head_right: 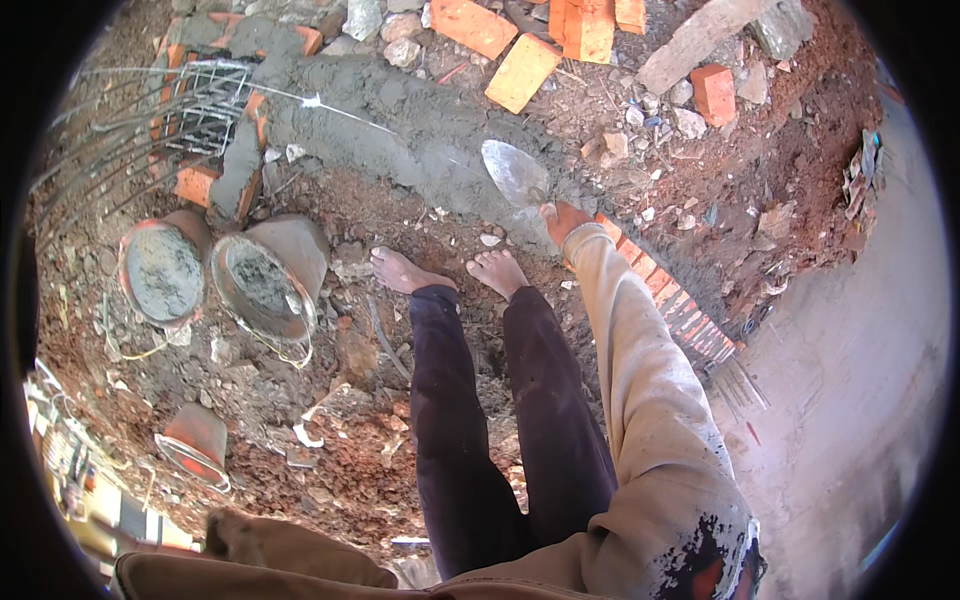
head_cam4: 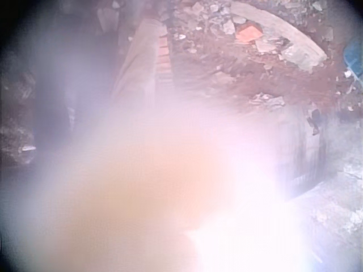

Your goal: The person scoops mortar from a bucket and spreads it on the ground to form a base. They then place bricks one by one onto the mortar, tapping them into alignment with a trowel to build a single row.

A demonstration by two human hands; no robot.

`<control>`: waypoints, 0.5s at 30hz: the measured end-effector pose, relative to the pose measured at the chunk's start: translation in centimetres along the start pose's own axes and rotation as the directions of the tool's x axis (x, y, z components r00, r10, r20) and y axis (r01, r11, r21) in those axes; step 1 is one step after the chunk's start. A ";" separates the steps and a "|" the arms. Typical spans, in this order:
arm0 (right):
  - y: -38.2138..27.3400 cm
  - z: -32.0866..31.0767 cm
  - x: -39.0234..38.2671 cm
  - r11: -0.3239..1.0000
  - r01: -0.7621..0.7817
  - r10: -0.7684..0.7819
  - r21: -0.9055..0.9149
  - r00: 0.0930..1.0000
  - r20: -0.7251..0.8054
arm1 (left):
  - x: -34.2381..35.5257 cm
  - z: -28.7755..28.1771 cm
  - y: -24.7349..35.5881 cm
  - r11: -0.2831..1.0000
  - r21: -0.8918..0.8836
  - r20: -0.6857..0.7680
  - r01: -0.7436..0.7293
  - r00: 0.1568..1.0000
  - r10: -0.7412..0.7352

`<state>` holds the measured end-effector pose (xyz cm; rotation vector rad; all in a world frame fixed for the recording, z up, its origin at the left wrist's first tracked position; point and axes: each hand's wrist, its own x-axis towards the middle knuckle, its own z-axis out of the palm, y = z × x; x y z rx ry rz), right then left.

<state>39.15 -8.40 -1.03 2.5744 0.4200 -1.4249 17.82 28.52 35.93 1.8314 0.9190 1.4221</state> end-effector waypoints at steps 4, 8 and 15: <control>2.6 -1.5 -5.9 0.980 -0.077 0.072 0.183 0.997 0.034 | -9.7 -0.8 -6.6 0.874 0.256 0.260 0.413 0.842 -0.474; 2.2 0.9 -13.2 0.911 0.262 -0.076 0.319 0.866 -0.495 | -18.7 0.3 -6.7 0.464 0.347 0.425 0.815 0.305 -0.852; 5.9 10.3 -14.6 0.922 -0.099 0.190 0.374 0.958 -0.215 | -25.4 -0.1 -13.0 0.612 0.616 0.658 0.497 0.103 -0.746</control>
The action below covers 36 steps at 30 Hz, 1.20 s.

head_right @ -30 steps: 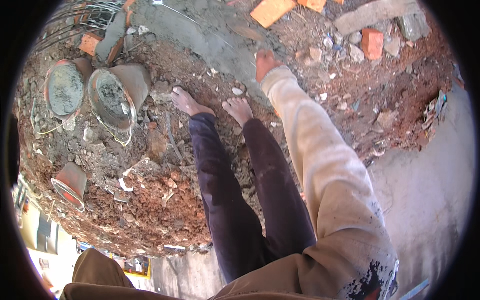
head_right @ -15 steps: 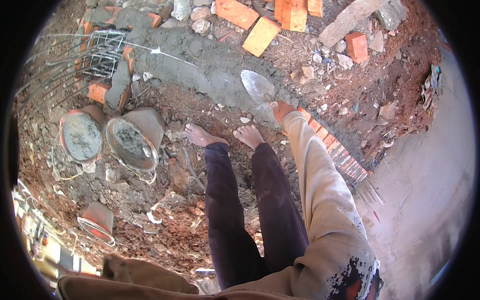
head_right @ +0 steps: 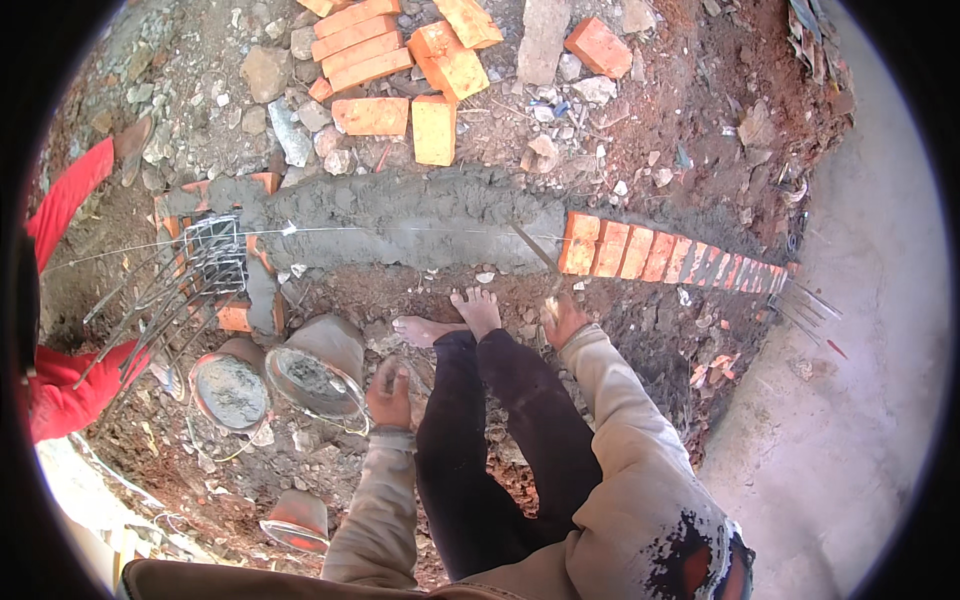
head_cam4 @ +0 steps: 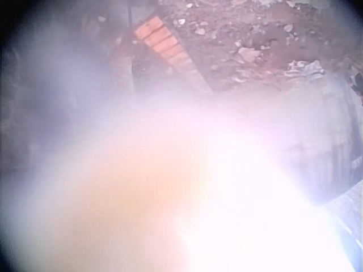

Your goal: The person scoops mortar from a bucket and spreads it on the ground to form a base. They then place bricks one by one onto the mortar, tapping them into alignment with a trowel to build a single row.

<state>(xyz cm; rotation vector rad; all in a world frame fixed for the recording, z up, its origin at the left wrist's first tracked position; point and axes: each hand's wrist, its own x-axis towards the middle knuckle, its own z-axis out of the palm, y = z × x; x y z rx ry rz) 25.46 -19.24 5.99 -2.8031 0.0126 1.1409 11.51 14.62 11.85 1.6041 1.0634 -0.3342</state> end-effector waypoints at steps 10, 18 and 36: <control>7.9 14.3 -4.8 0.897 -0.051 0.069 0.438 0.997 -0.025 | 24.5 8.6 8.9 0.948 0.186 -0.134 -0.257 0.950 0.283; -6.6 20.3 8.2 0.902 0.402 -0.418 -0.155 0.904 -0.088 | 35.1 21.4 12.3 0.893 0.354 -0.109 -0.277 0.937 0.333; 1.2 12.5 5.2 0.167 0.433 0.248 0.886 0.851 -0.463 | 20.1 25.6 12.3 0.764 -0.202 0.395 -0.613 0.663 0.636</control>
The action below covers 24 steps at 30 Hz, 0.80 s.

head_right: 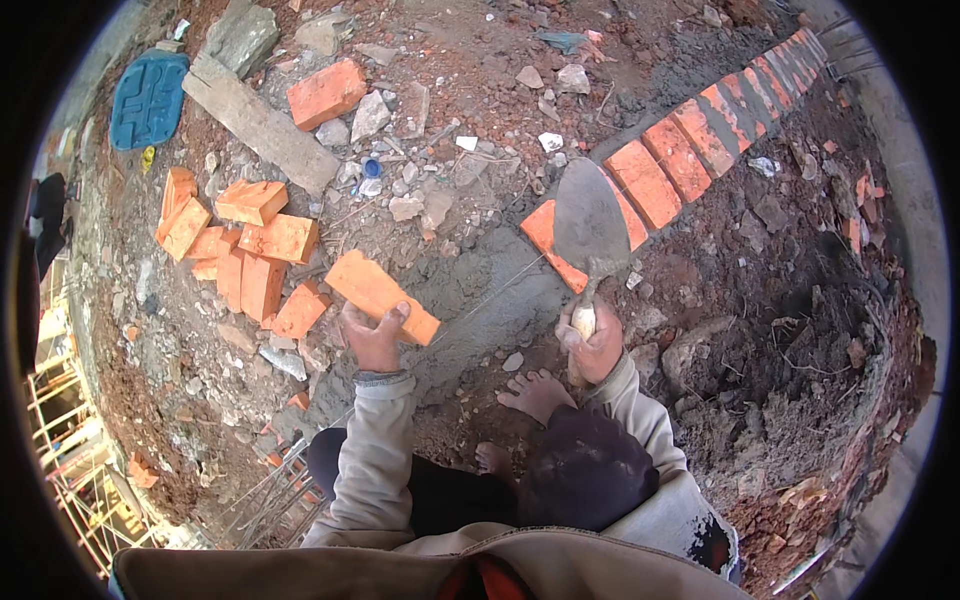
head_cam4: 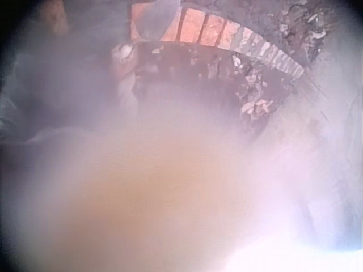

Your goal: The person scoops mortar from a bucket and spreads it on the ground to form a base. They then place bricks one by one onto the mortar, tapping them into alignment with a trowel to build a single row.

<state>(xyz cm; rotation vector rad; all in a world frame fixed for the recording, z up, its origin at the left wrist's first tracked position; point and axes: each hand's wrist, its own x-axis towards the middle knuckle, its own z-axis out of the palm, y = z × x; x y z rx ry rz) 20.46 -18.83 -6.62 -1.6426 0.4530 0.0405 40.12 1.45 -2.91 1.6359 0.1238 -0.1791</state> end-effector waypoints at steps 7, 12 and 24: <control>-5.1 -4.0 0.2 0.988 0.128 -0.118 0.081 0.986 -0.117 | -7.6 11.7 -1.3 0.838 -0.200 0.455 0.509 0.805 -0.380; 0.6 -5.2 -2.9 0.982 0.007 0.061 0.187 0.933 -0.355 | -10.7 11.8 -5.1 0.909 0.012 0.220 0.416 0.886 -0.408; 4.5 -3.6 -3.7 0.902 -0.112 0.238 0.417 0.935 -0.262 | -1.6 6.8 -5.6 0.575 0.802 0.402 -0.165 0.860 -0.315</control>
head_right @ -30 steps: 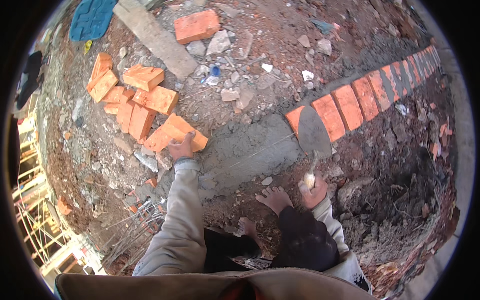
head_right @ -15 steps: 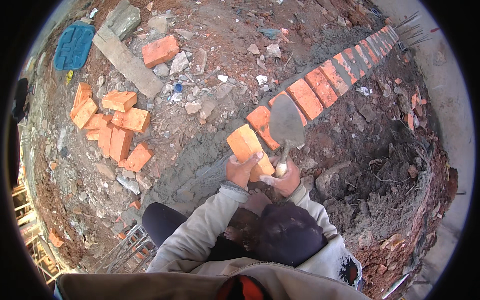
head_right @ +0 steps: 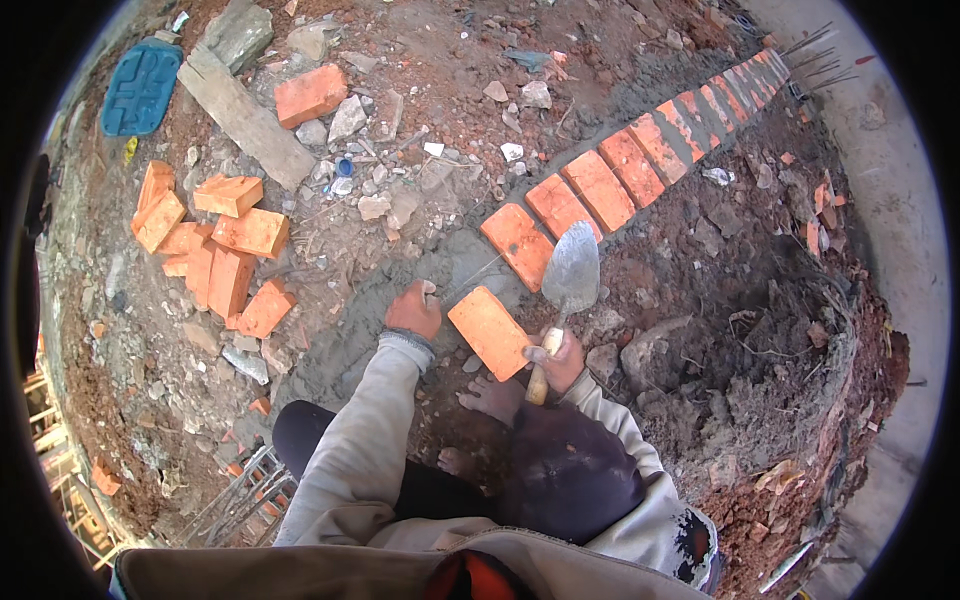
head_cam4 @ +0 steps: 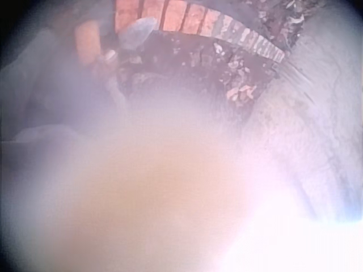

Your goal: The person scoops mortar from a bucket and spreads it on the ground to form a base. They then place bricks one by one onto the mortar, tapping them into alignment with a trowel to build a single row.

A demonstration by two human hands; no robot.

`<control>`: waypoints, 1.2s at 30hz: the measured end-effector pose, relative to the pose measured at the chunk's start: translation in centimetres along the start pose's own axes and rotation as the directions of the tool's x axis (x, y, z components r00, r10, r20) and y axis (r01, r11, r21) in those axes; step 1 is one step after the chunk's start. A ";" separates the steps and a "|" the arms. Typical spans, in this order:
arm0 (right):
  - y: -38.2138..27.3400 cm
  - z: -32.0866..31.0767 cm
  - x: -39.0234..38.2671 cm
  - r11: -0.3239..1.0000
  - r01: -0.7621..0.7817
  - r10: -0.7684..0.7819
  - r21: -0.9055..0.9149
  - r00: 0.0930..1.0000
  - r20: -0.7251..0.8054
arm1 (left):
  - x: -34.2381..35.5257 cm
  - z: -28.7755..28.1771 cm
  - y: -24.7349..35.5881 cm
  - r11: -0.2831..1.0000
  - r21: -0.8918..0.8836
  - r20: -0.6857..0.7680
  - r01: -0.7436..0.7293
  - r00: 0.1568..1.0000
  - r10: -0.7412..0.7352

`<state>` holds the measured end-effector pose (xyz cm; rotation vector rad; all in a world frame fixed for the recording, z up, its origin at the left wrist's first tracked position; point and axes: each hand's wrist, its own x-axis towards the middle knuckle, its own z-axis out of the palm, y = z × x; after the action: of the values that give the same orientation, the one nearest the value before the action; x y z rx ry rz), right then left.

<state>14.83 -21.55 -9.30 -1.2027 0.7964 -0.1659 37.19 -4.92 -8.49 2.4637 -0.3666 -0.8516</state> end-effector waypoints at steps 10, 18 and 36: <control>1.2 1.4 2.2 0.985 0.106 -0.095 -0.133 0.992 0.089 | -0.2 0.2 -3.5 0.887 0.430 -0.169 -0.170 0.949 0.264; 0.2 4.2 5.4 0.969 0.197 -0.186 -0.148 0.979 0.083 | 0.0 -1.0 -1.7 0.839 -0.391 0.249 0.378 0.921 -0.299; -2.2 3.9 6.1 0.597 0.160 -0.130 -0.786 0.986 0.103 | 2.0 5.7 1.5 0.867 -0.350 0.113 0.355 0.934 -0.338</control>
<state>22.32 -22.57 -9.73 -2.1312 0.7532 0.1046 34.98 -9.06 -12.55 2.1858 0.2184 -1.0204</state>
